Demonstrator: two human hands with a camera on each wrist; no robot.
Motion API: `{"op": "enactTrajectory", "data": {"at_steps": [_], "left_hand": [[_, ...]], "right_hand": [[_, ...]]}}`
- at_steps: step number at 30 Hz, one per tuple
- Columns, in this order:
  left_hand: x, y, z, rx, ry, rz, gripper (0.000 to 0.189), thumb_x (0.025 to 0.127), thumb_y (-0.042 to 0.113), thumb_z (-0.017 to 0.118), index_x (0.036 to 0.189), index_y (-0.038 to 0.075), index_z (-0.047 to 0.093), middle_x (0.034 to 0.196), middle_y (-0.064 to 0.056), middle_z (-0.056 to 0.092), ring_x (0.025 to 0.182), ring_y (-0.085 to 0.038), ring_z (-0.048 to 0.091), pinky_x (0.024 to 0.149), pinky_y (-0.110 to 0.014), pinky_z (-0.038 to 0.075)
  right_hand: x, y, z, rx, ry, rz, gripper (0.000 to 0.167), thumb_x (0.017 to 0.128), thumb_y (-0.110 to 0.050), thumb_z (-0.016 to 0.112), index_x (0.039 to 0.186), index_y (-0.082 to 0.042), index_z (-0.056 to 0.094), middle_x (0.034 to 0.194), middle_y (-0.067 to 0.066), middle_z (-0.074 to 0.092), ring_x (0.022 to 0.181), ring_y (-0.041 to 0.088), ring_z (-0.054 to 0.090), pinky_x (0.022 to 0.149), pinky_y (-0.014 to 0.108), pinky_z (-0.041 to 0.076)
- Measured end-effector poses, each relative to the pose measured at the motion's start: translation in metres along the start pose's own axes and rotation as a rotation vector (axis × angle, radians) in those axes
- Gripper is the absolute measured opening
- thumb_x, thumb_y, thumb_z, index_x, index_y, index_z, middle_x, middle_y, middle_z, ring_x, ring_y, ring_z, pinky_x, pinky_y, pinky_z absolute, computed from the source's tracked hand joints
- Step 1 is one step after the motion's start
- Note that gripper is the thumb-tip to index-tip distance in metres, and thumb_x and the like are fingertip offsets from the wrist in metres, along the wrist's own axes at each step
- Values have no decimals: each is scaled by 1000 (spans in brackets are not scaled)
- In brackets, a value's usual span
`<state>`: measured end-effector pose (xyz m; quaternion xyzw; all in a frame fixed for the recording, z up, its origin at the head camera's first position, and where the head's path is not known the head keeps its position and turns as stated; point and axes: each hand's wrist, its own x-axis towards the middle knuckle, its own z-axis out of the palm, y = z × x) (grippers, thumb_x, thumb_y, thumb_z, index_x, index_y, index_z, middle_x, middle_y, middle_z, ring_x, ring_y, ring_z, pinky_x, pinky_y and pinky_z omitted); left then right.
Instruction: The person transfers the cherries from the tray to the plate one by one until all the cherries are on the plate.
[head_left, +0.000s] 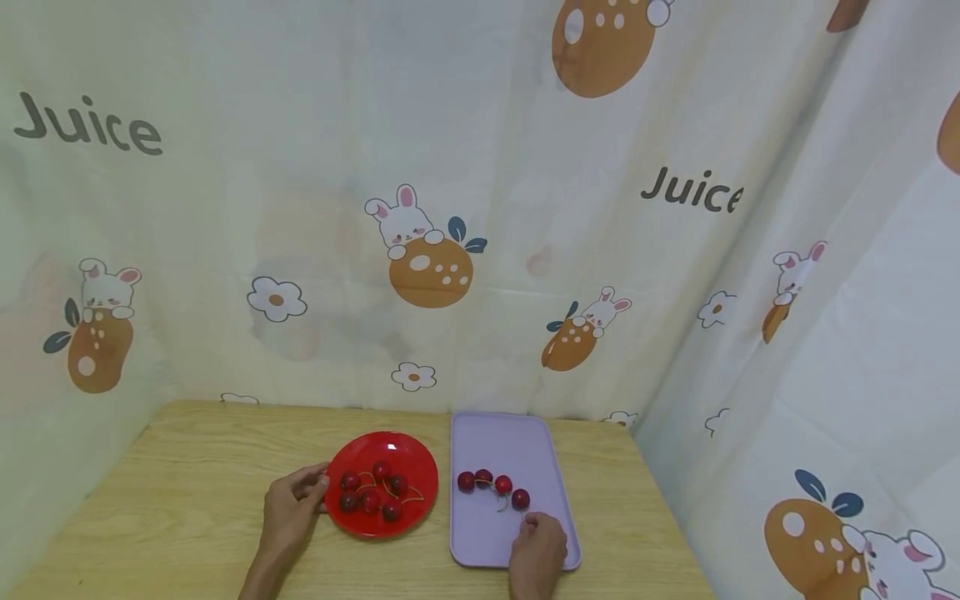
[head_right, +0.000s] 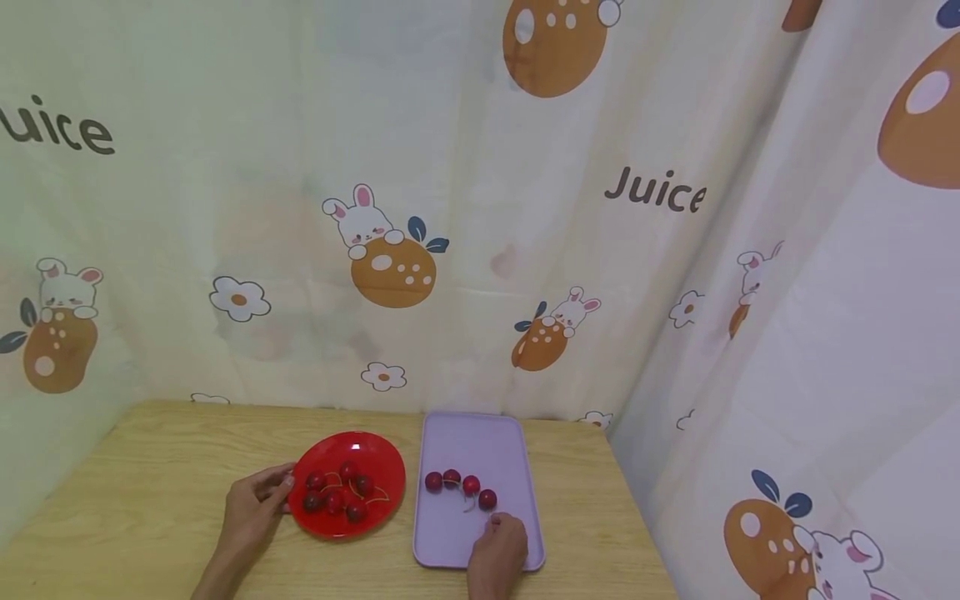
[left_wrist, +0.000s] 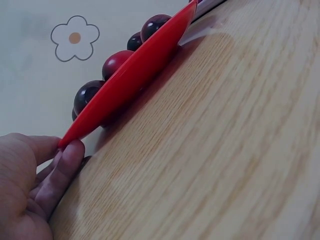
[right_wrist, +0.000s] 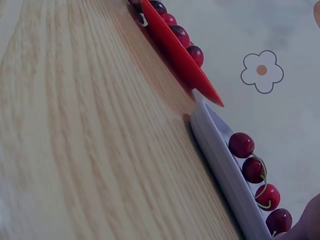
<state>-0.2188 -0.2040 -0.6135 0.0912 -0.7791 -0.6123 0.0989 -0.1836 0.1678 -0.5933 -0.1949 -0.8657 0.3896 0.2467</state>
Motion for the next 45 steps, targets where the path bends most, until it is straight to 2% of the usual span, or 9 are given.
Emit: {"op": "enactTrajectory", "data": {"at_steps": [9, 14, 17, 19, 23, 29, 32, 39, 45], "left_hand": [[-1, 1, 0, 14, -7, 1, 34, 107, 5, 67, 141, 0, 71, 125, -23, 75, 84, -6, 73, 69, -25, 70], [-1, 0, -1, 22, -8, 9, 33, 107, 6, 68, 140, 1, 71, 125, -22, 75, 86, -5, 73, 69, -24, 69], [-1, 0, -1, 21, -8, 11, 33, 108, 6, 68, 140, 1, 71, 125, -22, 75, 86, -5, 73, 70, -24, 69], [-1, 0, 0, 25, -6, 11, 33, 107, 6, 68, 140, 2, 72, 125, -22, 75, 86, -5, 73, 69, -24, 69], [-1, -1, -1, 21, -8, 8, 33, 107, 6, 68, 140, 1, 72, 125, -22, 75, 85, -5, 74, 69, -24, 70], [0, -2, -1, 15, -9, 22, 33, 107, 5, 68, 139, 0, 72, 124, -23, 75, 85, -4, 73, 69, -24, 70], [0, -3, -1, 20, -6, 30, 33, 107, 5, 68, 139, 0, 72, 124, -23, 75, 85, -4, 73, 69, -24, 70], [0, -3, -1, 9, -6, 27, 33, 107, 5, 69, 139, 0, 72, 124, -23, 75, 85, -4, 74, 69, -25, 70], [1, -2, 0, 19, 3, 21, 33, 107, 5, 69, 139, 0, 72, 124, -23, 75, 86, -5, 73, 69, -25, 70]], "right_hand": [[6, 6, 1, 38, 59, -21, 9, 89, 13, 73, 93, 7, 78, 82, 18, 75, 79, 34, 71, 72, 52, 61], [12, 8, 0, 112, 71, -17, 9, 88, 13, 76, 92, 6, 80, 80, 17, 76, 70, 23, 68, 61, 32, 57], [16, 9, -1, 177, 46, 26, 10, 86, 14, 78, 93, 6, 81, 82, 20, 78, 68, 16, 67, 56, 19, 54], [19, 10, -3, 213, 24, 68, 10, 86, 12, 79, 93, 6, 82, 83, 20, 79, 67, 13, 67, 54, 15, 53], [25, 12, -6, 299, -43, 191, 8, 88, 6, 81, 96, 4, 83, 78, 12, 80, 63, 6, 65, 55, 14, 52], [32, 9, -12, 594, -152, 348, 19, 94, 8, 77, 111, 16, 76, 76, 10, 79, 63, 7, 68, 56, 17, 62], [35, 8, -14, 662, -186, 405, 23, 95, 7, 78, 115, 17, 75, 76, 8, 79, 65, 7, 69, 59, 18, 64], [40, 6, -19, 727, -236, 478, 26, 98, 3, 77, 120, 15, 73, 77, 4, 78, 68, 6, 69, 61, 17, 64], [42, 2, -23, 808, -250, 493, 20, 98, 4, 77, 115, 15, 76, 75, 3, 77, 68, 7, 68, 60, 16, 62]]}}
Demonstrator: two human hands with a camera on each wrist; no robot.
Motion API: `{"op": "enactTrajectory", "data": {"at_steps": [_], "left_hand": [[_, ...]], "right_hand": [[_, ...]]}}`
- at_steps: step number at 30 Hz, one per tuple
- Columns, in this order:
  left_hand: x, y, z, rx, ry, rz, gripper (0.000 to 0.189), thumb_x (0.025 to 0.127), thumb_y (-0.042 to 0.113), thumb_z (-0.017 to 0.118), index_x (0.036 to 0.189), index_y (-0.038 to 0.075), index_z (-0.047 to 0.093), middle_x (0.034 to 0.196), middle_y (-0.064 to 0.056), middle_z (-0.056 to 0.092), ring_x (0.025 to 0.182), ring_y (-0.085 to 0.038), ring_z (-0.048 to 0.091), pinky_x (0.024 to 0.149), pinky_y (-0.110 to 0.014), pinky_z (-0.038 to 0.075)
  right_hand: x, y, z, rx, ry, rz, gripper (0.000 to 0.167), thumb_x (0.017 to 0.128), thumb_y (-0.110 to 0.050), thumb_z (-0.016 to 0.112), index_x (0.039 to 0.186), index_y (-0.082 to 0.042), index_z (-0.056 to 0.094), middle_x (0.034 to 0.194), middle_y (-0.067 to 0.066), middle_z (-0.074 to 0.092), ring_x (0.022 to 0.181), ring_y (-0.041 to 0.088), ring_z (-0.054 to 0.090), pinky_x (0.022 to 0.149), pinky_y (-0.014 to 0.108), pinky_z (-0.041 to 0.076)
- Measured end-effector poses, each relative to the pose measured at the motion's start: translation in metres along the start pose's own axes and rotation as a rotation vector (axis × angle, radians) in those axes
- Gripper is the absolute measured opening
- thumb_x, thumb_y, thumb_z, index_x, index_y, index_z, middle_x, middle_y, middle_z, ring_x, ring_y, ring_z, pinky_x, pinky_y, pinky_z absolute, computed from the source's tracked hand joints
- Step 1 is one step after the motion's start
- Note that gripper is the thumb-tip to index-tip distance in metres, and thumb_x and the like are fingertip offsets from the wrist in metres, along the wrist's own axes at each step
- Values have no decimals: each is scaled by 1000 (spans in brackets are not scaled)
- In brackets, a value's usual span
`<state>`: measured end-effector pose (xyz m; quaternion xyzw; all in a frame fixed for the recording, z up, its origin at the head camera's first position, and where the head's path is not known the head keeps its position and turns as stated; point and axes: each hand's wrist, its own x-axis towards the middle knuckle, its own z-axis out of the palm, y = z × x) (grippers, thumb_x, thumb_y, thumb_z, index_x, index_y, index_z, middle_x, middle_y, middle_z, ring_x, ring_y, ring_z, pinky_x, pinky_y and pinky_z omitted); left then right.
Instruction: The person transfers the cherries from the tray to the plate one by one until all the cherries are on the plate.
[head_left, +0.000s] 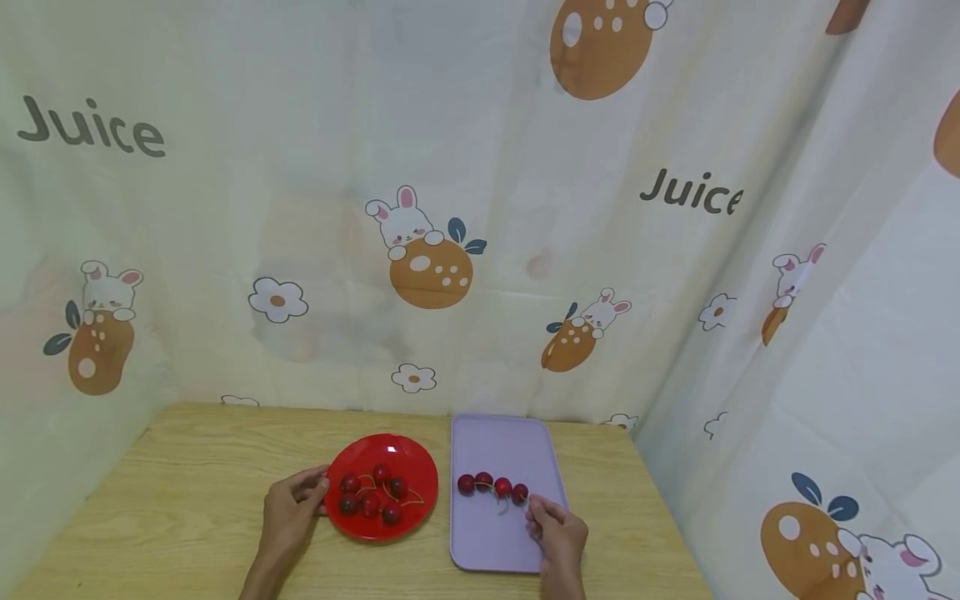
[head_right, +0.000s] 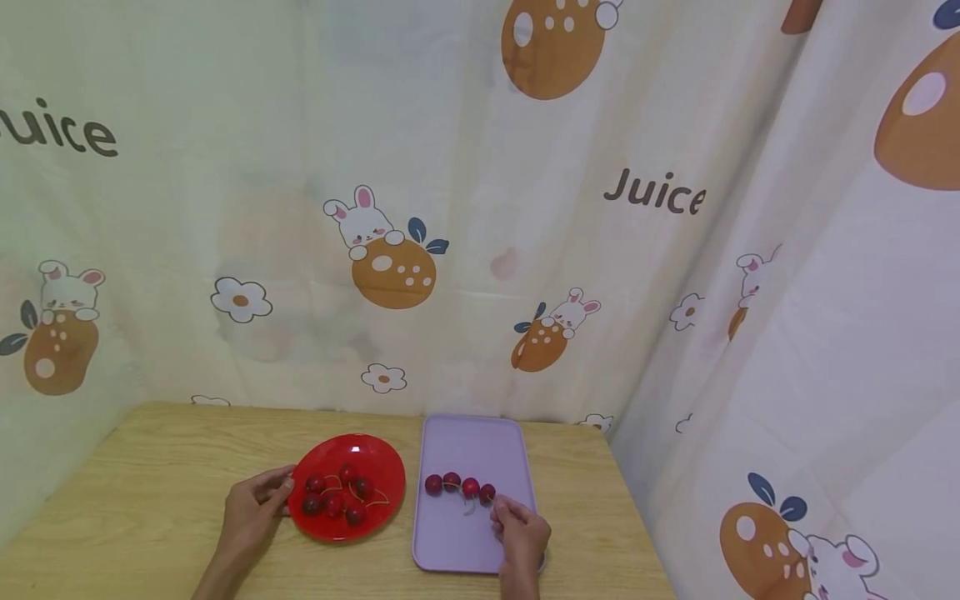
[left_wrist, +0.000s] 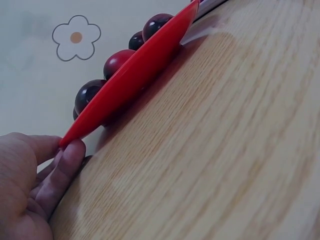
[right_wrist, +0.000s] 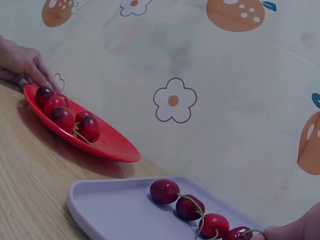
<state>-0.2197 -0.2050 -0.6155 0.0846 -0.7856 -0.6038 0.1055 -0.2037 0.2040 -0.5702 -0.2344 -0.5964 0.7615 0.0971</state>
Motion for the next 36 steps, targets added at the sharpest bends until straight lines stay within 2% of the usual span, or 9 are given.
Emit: {"op": "enactTrajectory", "data": {"at_steps": [10, 24, 36], "left_hand": [[0, 1, -1, -6, 3, 0, 33, 107, 5, 69, 139, 0, 72, 124, -23, 75, 85, -5, 73, 69, -24, 70], [0, 2, -1, -3, 3, 4, 32, 106, 4, 68, 138, 0, 72, 123, -23, 75, 84, -6, 74, 69, -25, 70], [0, 2, 1, 14, 11, -5, 32, 106, 4, 69, 138, 1, 73, 122, -22, 76, 85, -7, 74, 68, -24, 70]], "right_hand": [[4, -3, -4, 44, -58, 18, 25, 103, 3, 71, 123, 18, 72, 79, 1, 77, 73, 6, 68, 65, 16, 63], [2, -8, -6, 58, -54, 51, 28, 102, 2, 72, 127, 15, 71, 84, 3, 79, 76, 8, 69, 68, 17, 63], [1, -11, -7, 70, -33, 59, 19, 102, -1, 74, 119, 6, 78, 82, 1, 79, 76, 7, 68, 67, 17, 62]]}}
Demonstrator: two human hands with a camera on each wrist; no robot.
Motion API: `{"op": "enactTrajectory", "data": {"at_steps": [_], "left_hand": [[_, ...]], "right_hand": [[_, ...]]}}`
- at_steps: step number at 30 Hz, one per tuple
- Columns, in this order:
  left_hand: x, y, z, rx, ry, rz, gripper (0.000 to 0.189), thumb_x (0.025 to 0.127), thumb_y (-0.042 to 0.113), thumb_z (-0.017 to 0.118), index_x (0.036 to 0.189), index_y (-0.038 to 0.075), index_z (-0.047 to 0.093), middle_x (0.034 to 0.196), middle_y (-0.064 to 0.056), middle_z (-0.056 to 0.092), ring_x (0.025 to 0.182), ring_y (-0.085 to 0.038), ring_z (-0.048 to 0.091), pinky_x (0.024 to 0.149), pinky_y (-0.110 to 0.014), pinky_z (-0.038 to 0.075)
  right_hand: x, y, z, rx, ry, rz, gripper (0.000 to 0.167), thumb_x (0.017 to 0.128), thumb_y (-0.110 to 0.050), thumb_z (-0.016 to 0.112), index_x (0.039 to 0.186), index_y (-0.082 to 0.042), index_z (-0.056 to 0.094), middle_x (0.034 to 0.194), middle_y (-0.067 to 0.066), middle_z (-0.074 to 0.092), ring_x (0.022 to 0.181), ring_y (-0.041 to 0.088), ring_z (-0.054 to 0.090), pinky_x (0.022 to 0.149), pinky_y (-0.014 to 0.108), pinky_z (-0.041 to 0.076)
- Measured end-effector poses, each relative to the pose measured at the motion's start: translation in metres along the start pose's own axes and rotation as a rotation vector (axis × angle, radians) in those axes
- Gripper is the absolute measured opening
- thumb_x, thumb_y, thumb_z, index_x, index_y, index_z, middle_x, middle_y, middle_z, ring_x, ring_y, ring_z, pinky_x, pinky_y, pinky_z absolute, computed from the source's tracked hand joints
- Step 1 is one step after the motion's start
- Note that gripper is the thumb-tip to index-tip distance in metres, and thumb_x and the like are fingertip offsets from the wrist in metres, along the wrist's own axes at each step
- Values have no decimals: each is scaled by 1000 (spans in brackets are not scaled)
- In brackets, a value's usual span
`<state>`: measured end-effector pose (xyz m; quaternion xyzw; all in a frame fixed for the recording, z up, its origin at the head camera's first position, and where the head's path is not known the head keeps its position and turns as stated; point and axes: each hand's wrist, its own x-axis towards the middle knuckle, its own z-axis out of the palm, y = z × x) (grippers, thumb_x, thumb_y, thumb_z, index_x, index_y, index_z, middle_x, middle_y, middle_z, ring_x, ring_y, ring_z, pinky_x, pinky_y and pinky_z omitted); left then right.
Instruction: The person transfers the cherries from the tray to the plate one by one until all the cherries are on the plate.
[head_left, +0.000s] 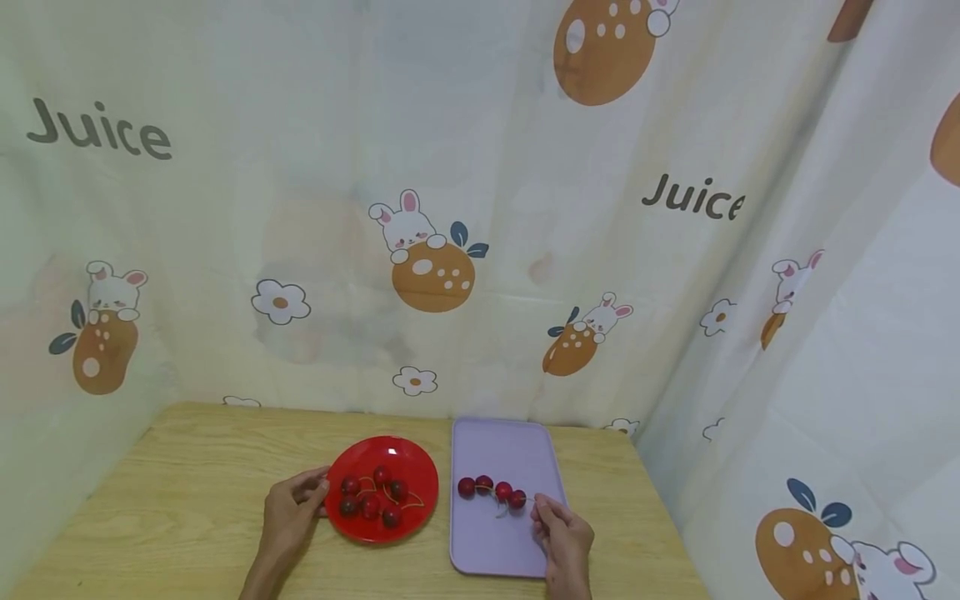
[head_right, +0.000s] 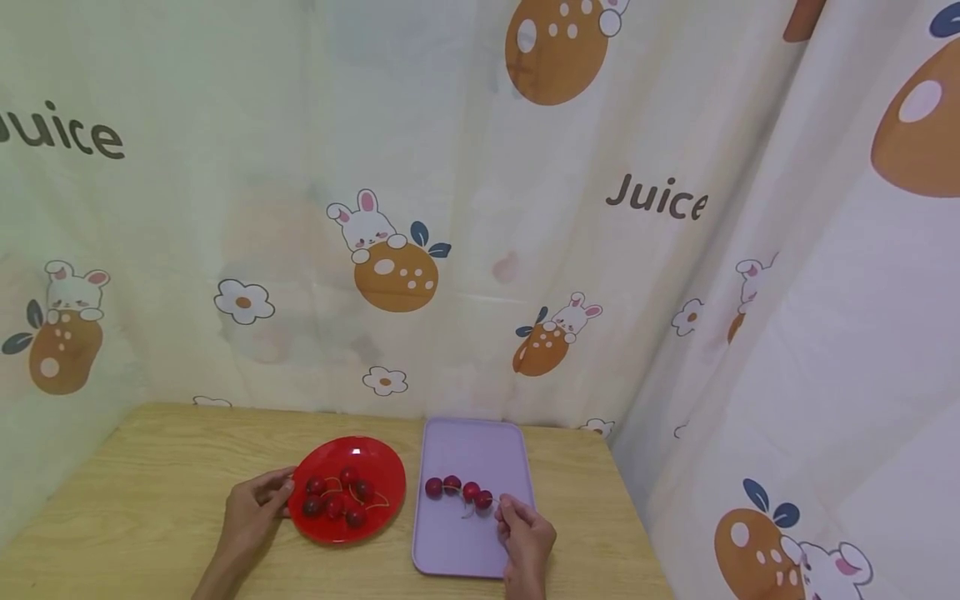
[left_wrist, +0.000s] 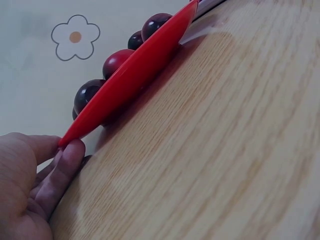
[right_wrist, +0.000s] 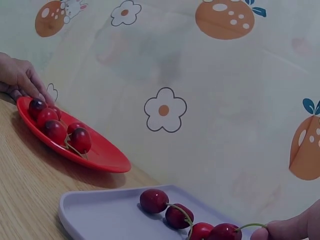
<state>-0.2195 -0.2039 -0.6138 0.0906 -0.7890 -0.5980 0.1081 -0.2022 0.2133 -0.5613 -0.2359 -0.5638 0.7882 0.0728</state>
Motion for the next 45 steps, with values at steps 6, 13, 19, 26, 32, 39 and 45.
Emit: {"op": "enactTrajectory", "data": {"at_steps": [6, 13, 19, 26, 32, 39, 45], "left_hand": [[1, 0, 0, -16, -8, -3, 32, 107, 5, 68, 138, 1, 73, 123, -22, 76, 86, -7, 74, 69, -25, 70], [0, 0, 0, -18, -8, 4, 32, 107, 5, 68, 138, 1, 73, 122, -22, 76, 85, -6, 75, 69, -24, 70], [0, 0, 0, -18, -7, 7, 32, 107, 6, 68, 138, 1, 73, 122, -22, 76, 85, -6, 75, 69, -24, 70], [0, -3, 0, -21, -10, 12, 32, 107, 5, 69, 139, 1, 73, 123, -22, 76, 84, -6, 74, 69, -24, 70], [1, -4, -1, -12, -15, 8, 32, 107, 7, 69, 139, 2, 72, 124, -21, 76, 85, -7, 75, 70, -24, 70], [1, -2, -1, -11, -10, 4, 33, 107, 6, 69, 139, 2, 72, 125, -22, 76, 86, -7, 74, 70, -24, 70], [1, -1, -1, -15, -10, -4, 33, 107, 5, 69, 139, 1, 72, 125, -23, 75, 86, -7, 74, 69, -25, 70]], "right_hand": [[0, -2, 2, 30, -32, 0, 22, 102, 0, 73, 123, 8, 76, 84, 0, 79, 77, 7, 69, 68, 17, 62], [-3, -1, 8, 80, -98, -4, 30, 103, 0, 72, 130, 14, 70, 84, -1, 78, 77, 7, 69, 68, 16, 61], [-6, 1, 15, 89, -122, -11, 23, 103, 1, 71, 124, 12, 74, 82, -1, 78, 76, 6, 69, 67, 16, 61], [-7, 4, 23, 63, -143, -26, 21, 102, 1, 73, 120, 10, 76, 83, 0, 79, 75, 6, 70, 68, 16, 62], [-7, 7, 28, 77, -193, -33, 13, 101, 2, 72, 112, 5, 80, 81, 0, 78, 74, 6, 69, 67, 15, 61], [-10, 11, 36, 72, -234, -12, 21, 103, 1, 71, 120, 11, 75, 82, -1, 79, 75, 5, 69, 68, 15, 61], [-13, 13, 42, 71, -259, -17, 23, 103, 3, 69, 123, 15, 72, 83, -1, 78, 75, 5, 69, 67, 14, 60]]}}
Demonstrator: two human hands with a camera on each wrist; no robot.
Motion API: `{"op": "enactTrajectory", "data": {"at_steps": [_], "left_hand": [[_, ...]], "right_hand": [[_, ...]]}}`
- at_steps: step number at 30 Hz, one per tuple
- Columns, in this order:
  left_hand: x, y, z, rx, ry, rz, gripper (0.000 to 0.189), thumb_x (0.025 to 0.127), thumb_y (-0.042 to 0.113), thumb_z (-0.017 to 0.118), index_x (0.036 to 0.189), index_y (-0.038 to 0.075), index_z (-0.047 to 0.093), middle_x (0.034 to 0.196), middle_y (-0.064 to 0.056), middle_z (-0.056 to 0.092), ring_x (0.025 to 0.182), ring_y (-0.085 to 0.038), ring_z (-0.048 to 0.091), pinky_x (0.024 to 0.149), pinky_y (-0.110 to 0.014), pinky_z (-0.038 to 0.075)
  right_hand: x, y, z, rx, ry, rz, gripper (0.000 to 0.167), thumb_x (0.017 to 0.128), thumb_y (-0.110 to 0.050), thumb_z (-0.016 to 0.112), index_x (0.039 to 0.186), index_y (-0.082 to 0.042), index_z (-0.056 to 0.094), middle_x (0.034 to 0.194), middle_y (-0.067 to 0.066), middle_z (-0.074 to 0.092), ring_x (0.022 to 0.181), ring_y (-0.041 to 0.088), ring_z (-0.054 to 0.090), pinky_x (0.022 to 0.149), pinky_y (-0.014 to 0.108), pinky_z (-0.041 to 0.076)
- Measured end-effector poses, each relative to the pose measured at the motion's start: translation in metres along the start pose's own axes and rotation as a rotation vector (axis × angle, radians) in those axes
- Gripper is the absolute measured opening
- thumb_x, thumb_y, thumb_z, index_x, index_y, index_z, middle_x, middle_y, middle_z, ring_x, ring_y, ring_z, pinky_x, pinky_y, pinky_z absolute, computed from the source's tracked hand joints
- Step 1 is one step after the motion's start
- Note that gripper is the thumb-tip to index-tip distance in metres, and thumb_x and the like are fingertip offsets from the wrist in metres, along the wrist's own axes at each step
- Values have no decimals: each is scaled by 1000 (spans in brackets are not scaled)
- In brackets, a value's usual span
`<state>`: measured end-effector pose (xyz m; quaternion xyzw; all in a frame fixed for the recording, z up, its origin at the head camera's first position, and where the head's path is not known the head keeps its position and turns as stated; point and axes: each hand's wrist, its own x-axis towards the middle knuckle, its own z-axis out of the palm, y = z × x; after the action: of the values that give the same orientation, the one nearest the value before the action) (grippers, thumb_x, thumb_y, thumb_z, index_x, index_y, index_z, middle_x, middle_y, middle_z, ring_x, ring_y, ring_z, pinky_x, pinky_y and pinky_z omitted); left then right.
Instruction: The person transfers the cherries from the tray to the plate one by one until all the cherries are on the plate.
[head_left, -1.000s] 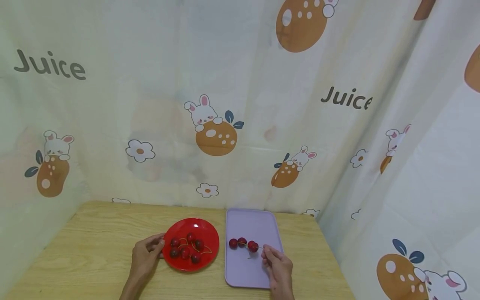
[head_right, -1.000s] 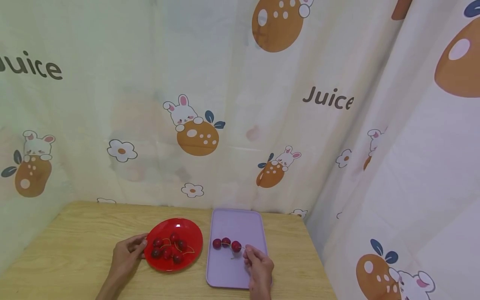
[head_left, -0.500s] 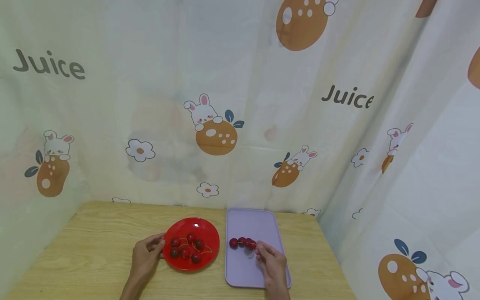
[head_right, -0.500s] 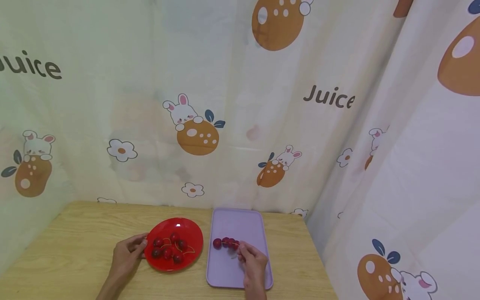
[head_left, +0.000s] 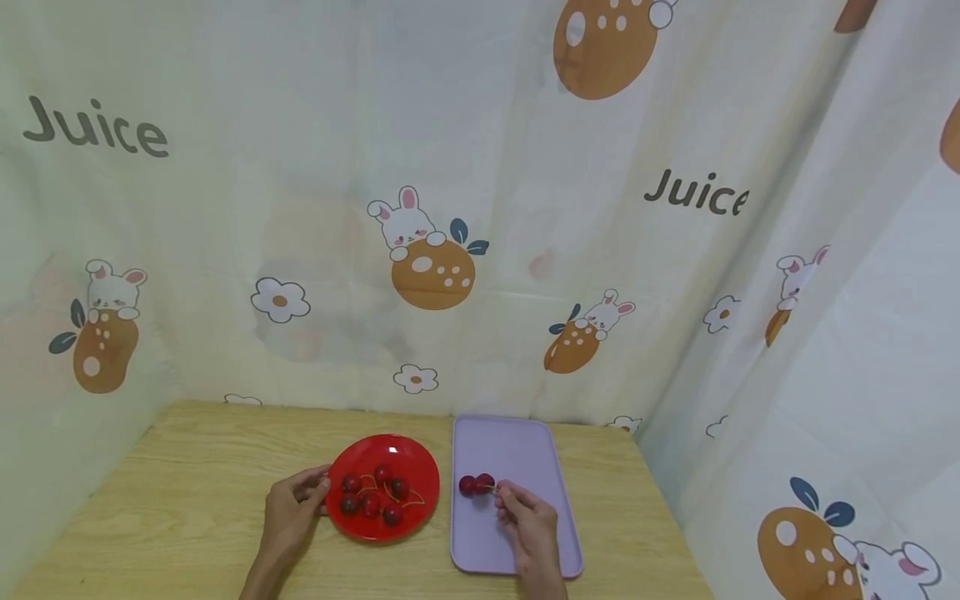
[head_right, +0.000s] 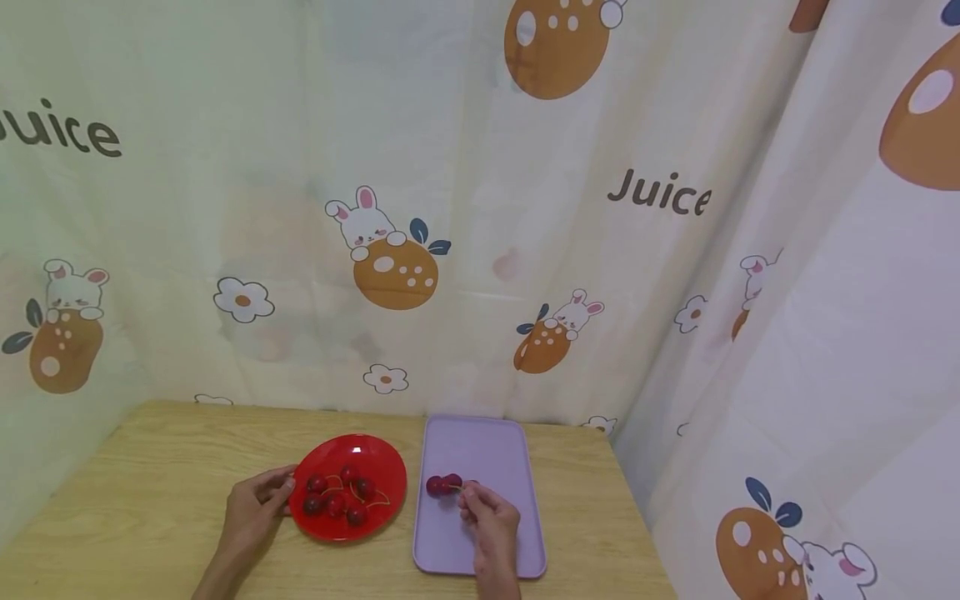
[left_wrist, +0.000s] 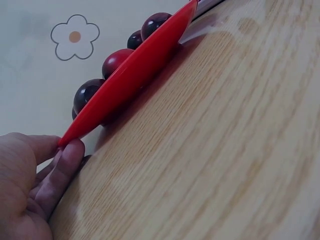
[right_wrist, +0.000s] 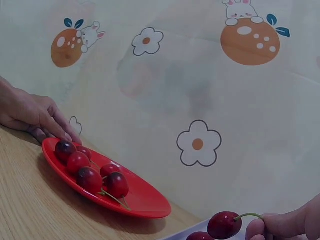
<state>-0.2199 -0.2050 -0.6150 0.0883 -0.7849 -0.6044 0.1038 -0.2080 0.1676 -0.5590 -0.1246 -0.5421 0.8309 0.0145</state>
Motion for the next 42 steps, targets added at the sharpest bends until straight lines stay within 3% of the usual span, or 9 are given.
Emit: {"op": "enactTrajectory", "data": {"at_steps": [11, 27, 42], "left_hand": [[-1, -1, -1, -13, -4, -2, 33, 107, 7, 69, 140, 2, 72, 126, -22, 75, 89, -7, 75, 71, -24, 70], [-2, 0, -2, -9, 8, -12, 32, 107, 6, 69, 139, 2, 73, 124, -21, 76, 87, -7, 74, 70, -24, 70], [0, 0, -1, -51, -1, 4, 32, 107, 4, 68, 139, 1, 72, 124, -23, 75, 87, -7, 74, 71, -26, 71]], "right_hand": [[-2, 10, 13, 8, -54, 6, 21, 103, 3, 69, 121, 14, 75, 82, -1, 76, 77, 7, 68, 68, 15, 60], [3, 14, 36, -31, -99, 34, 32, 103, 3, 69, 130, 19, 67, 88, 0, 79, 77, 4, 70, 68, 13, 60], [6, 28, 52, -91, -139, 21, 31, 102, 4, 69, 127, 23, 66, 80, -2, 77, 74, 6, 71, 65, 15, 60]]}}
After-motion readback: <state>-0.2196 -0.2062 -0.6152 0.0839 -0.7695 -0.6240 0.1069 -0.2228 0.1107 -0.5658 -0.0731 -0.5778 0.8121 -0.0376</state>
